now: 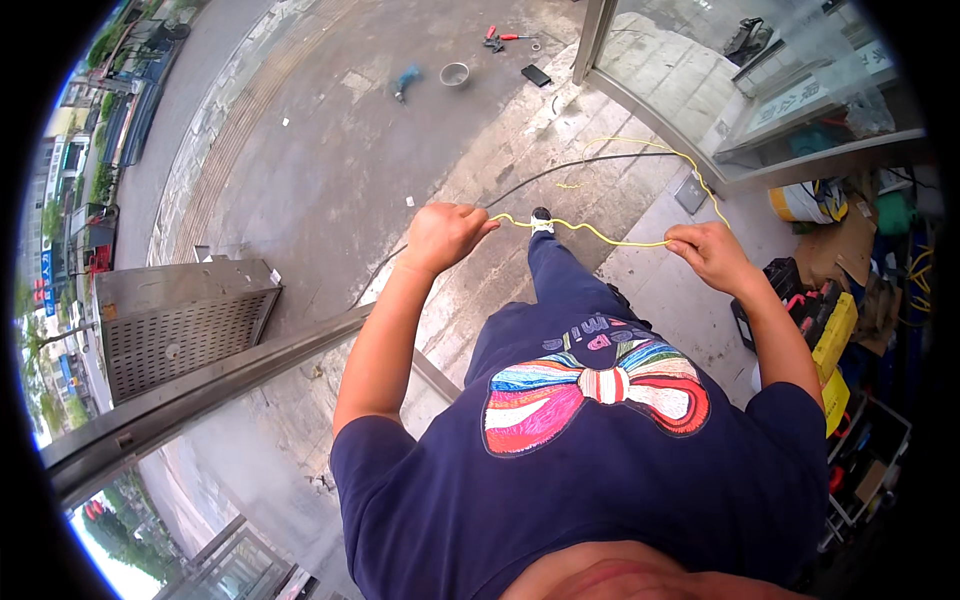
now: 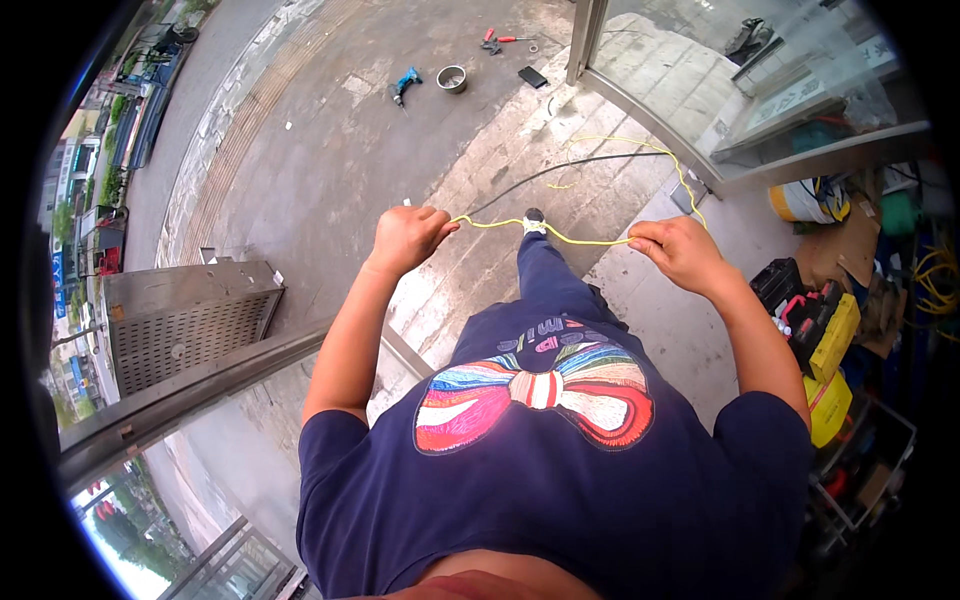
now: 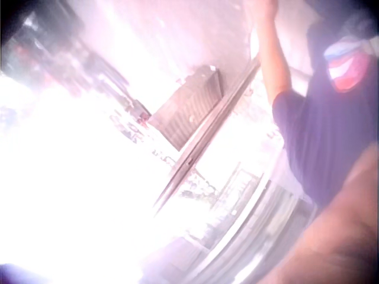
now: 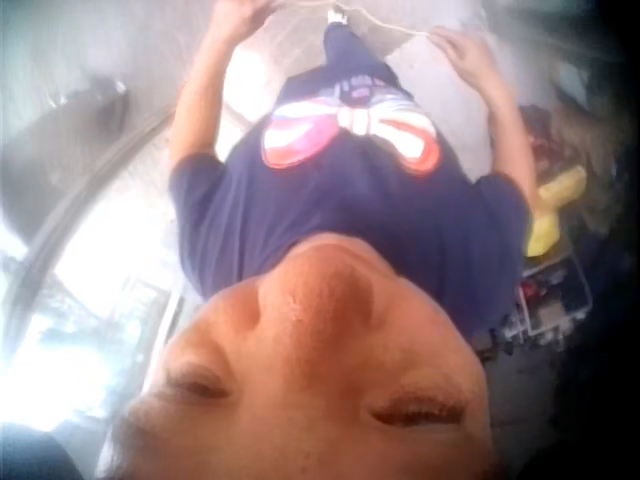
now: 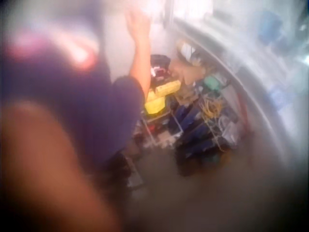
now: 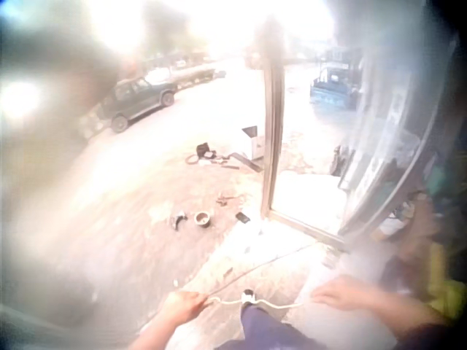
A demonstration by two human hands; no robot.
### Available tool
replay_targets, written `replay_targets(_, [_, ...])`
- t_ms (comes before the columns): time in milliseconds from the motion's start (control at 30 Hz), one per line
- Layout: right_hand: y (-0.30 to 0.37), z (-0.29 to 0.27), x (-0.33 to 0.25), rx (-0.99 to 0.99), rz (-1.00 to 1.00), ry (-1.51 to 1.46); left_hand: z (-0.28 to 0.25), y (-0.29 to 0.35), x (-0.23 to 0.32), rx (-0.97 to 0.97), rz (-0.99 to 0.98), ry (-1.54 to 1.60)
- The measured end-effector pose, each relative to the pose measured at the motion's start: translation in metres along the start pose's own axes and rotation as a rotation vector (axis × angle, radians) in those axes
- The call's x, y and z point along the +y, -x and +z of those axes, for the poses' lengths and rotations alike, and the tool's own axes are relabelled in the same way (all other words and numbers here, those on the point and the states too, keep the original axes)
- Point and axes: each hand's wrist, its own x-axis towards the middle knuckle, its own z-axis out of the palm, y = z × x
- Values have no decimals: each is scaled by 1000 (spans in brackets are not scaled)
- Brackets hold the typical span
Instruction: The person assembles a fan by attaching a yellow string to various components, including a fan blade and housing parts. They then place the assembled fan into a water tank.
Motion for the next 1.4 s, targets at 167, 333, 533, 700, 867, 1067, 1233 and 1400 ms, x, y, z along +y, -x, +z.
replay_targets(167, [-149, 16, 39, 10, -49, -151, 81, -66, -139, -67, -190, -53])
replay_targets(333, [-296, -19, 72, -145, 188, -373, 119, -126, -249, -2, -208, 61])
replay_targets(533, [-460, -55, 108, -186, 153, -636, 130, -190, -384, -1, -156, 92])
replay_targets(700, [-644, -58, 144, -229, 179, -793, 168, -266, -557, 42, -119, 55])
replay_targets(867, [-797, -97, 172, -37, 184, -603, 212, -390, -706, 69, -112, 58])
replay_targets(1067, [-993, -180, 222, 101, 165, -545, 238, -567, -886, 30, -81, 6])
replay_targets(1233, [-1200, -227, 296, 47, 52, -584, 317, -677, -1045, 136, -216, 7])
replay_targets(1400, [-1354, -301, 368, -61, 148, -491, 368, -787, -1146, 123, -223, 78])
